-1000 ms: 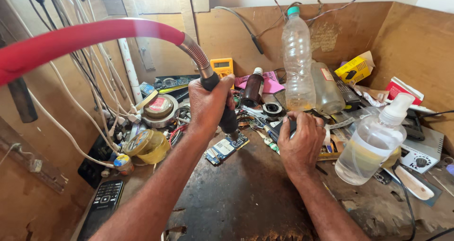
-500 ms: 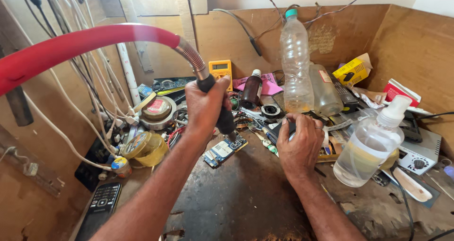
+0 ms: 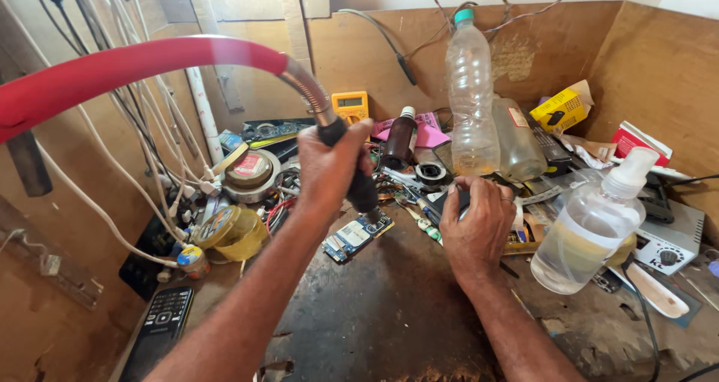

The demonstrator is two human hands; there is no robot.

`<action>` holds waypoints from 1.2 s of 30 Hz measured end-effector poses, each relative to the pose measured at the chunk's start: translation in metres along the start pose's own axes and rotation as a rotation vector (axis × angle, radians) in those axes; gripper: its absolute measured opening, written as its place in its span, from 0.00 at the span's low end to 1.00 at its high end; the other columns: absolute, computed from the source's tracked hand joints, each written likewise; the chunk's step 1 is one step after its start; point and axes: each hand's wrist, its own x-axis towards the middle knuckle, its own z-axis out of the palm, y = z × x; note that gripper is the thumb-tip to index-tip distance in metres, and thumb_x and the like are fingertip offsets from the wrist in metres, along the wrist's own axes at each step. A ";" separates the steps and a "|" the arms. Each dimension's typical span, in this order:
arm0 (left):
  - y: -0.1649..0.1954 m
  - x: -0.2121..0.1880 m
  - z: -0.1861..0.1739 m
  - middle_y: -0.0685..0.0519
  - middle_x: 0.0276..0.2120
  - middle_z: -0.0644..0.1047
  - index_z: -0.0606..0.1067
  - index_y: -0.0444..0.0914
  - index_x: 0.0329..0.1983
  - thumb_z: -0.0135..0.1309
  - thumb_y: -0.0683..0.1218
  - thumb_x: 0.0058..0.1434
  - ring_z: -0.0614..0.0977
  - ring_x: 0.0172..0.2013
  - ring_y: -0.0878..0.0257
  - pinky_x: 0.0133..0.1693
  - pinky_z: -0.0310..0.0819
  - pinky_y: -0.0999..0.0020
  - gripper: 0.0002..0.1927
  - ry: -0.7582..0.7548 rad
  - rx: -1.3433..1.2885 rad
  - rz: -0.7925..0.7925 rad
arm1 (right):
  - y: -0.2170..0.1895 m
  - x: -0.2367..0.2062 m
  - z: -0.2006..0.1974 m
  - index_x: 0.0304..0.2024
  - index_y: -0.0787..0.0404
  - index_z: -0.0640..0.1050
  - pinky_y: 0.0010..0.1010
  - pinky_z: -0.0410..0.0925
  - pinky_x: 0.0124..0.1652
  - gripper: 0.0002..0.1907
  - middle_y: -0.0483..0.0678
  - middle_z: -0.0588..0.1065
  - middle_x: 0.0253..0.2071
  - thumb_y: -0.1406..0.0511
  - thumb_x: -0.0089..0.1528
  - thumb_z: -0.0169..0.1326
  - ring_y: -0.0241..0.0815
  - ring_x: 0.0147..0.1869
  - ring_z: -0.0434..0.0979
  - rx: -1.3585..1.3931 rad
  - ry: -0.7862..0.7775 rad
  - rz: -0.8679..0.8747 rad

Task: The person cleans a small electronic circuit board with a cotton swab, then uses a hot air gun to apply heat to the board. The person handles the board and swab by hand and operates the hot air gun with both hands.

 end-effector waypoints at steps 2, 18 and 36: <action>0.000 -0.001 0.005 0.53 0.15 0.75 0.74 0.36 0.21 0.60 0.44 0.61 0.75 0.14 0.68 0.19 0.69 0.71 0.14 -0.020 0.012 -0.008 | 0.000 0.000 -0.001 0.42 0.62 0.77 0.48 0.64 0.51 0.08 0.52 0.77 0.41 0.68 0.62 0.61 0.56 0.50 0.73 0.006 -0.003 0.001; 0.003 0.000 -0.005 0.54 0.15 0.74 0.74 0.36 0.20 0.59 0.44 0.61 0.75 0.14 0.67 0.19 0.70 0.70 0.14 0.000 0.061 0.012 | -0.001 0.001 -0.002 0.42 0.63 0.77 0.48 0.64 0.51 0.08 0.52 0.77 0.41 0.68 0.62 0.61 0.56 0.49 0.74 0.020 0.002 0.008; -0.002 0.001 0.001 0.54 0.15 0.74 0.75 0.35 0.23 0.59 0.44 0.61 0.74 0.14 0.67 0.18 0.69 0.71 0.12 0.046 -0.029 0.001 | 0.001 0.000 0.001 0.41 0.62 0.77 0.49 0.64 0.51 0.07 0.52 0.77 0.41 0.68 0.62 0.61 0.56 0.50 0.74 0.009 -0.005 0.020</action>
